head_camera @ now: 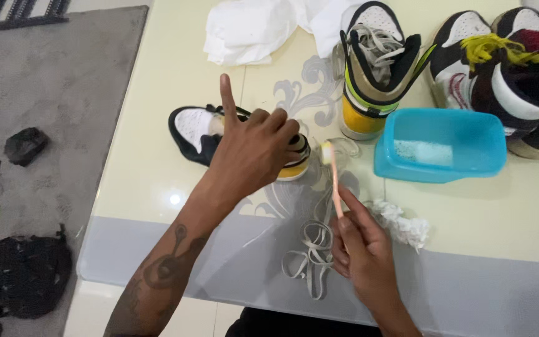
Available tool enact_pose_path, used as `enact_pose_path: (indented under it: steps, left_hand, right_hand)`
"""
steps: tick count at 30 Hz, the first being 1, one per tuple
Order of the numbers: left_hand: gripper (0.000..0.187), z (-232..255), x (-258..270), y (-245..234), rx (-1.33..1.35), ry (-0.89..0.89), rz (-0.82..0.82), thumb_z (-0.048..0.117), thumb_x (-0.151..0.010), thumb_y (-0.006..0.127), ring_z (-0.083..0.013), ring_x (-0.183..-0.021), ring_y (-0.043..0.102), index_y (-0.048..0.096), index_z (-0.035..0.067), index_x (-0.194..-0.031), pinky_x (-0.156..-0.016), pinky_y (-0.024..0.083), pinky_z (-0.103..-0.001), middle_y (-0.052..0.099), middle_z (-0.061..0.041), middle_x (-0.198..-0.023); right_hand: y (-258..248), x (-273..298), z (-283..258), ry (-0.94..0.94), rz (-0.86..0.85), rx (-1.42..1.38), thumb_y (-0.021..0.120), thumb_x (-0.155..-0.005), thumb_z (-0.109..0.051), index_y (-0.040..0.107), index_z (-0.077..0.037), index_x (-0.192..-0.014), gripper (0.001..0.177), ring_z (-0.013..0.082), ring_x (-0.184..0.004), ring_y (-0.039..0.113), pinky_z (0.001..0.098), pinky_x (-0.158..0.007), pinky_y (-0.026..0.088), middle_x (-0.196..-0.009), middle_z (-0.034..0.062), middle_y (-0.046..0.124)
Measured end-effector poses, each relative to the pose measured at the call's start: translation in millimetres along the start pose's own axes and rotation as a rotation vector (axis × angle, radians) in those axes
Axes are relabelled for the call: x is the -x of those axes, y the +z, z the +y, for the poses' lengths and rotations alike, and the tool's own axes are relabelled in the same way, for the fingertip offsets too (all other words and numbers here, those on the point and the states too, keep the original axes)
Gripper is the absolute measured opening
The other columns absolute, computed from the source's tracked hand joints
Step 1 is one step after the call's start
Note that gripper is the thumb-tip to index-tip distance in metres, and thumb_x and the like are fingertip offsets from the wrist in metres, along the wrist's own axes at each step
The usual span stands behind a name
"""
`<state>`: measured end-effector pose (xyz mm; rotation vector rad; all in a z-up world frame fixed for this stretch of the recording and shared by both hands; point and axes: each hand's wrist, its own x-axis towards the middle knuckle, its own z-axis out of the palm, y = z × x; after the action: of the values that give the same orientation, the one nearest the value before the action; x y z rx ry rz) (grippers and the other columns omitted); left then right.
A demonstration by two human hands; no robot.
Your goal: The person cleans a pair of high-top sneakers by applying a cleaning solution with a toothbrush to the midsoles and uppers, and then scrubbing the shoelaces by hand with the brush before wiping the shoes with a cloth.
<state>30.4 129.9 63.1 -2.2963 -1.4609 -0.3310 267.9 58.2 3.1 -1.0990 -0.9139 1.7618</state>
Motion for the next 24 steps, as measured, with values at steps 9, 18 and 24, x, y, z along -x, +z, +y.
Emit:
enact_pose_path:
  steps: [9, 18, 24]
  left_hand:
    - [0.02, -3, 4, 12, 0.019, -0.036, -0.027, 0.034, -0.099, 0.076, -0.0258, -0.085, 0.055, 0.072, 0.02, -0.113, -0.111, 0.012, -0.086, 0.052, 0.0, -0.098]
    - [0.019, -2, -5, 6, 0.121, -0.099, -0.063, 0.04, -0.097, 0.072, -0.0271, -0.079, 0.057, 0.073, 0.022, -0.102, -0.105, 0.008, -0.091, 0.053, 0.002, -0.088]
    - [0.019, -2, -3, 6, 0.104, -0.096, -0.016, 0.032, -0.103, 0.07, -0.0242, -0.073, 0.054, 0.065, 0.02, -0.089, -0.107, 0.011, -0.09, 0.05, 0.003, -0.083]
  right_hand:
    - [51, -15, 25, -0.012, 0.101, 0.167, 0.051, -0.102, -0.018, 0.047, -0.026, -0.158, 0.057, 0.0085, -0.05, 0.025, 0.0259, -0.041, 0.03, -0.062, -0.005, 0.025]
    - [44, -13, 26, 0.04, 0.114, 0.27, 0.051, -0.101, -0.022, 0.043, -0.023, -0.16, 0.059, 0.008, -0.053, 0.031, 0.0265, -0.047, 0.033, -0.062, -0.0054, 0.036]
    - [69, -29, -14, 0.0, 0.102, 0.32, 0.051, -0.101, -0.018, 0.052, -0.019, -0.155, 0.054, 0.0107, -0.035, 0.04, 0.0289, -0.039, 0.043, -0.04, 0.0046, 0.046]
